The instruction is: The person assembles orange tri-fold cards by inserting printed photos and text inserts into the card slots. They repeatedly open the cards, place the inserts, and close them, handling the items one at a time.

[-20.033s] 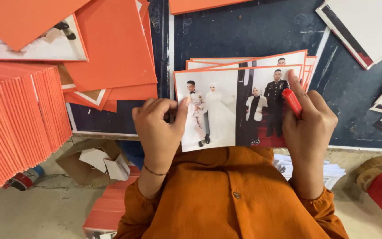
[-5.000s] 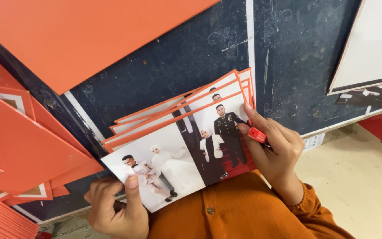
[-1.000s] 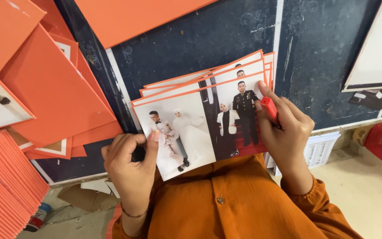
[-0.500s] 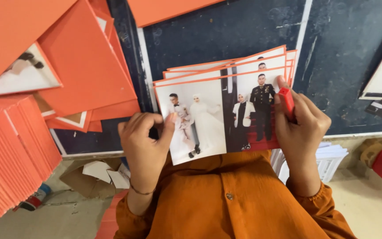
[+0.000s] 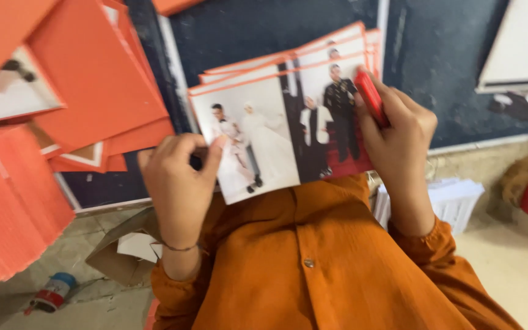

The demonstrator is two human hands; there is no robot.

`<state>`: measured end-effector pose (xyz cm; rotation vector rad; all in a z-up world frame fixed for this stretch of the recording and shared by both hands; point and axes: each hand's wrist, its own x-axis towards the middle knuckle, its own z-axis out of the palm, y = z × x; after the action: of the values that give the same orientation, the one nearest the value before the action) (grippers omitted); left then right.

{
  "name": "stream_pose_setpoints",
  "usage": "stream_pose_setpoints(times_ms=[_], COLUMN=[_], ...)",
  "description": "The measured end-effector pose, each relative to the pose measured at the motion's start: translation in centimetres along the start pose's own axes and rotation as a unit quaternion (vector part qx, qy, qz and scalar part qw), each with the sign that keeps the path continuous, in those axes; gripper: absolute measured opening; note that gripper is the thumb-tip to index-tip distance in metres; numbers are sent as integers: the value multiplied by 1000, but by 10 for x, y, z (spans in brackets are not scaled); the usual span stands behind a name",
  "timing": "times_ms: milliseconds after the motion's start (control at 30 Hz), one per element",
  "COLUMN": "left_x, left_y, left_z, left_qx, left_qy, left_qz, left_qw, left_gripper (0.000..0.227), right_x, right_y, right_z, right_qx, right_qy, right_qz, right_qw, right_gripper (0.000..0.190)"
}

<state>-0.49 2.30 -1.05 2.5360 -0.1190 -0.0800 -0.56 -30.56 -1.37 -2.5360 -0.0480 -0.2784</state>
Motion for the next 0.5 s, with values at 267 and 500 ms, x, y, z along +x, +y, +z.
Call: stream_pose_setpoints(times_ms=[267,500], left_x=[-8,-10], left_y=[6,2], left_z=[4,6], left_qx=[7,2], left_qy=[-6,1], left_qz=[-20,-4], left_qw=[1000,1000], left_gripper=[39,38], right_x=[-6,-22], right_y=[22,13], right_z=[-49,-56], right_qx=[571,319], right_qy=[-168,-199], right_qz=[347,384], right_qw=[724,843], right_gripper=[61,9])
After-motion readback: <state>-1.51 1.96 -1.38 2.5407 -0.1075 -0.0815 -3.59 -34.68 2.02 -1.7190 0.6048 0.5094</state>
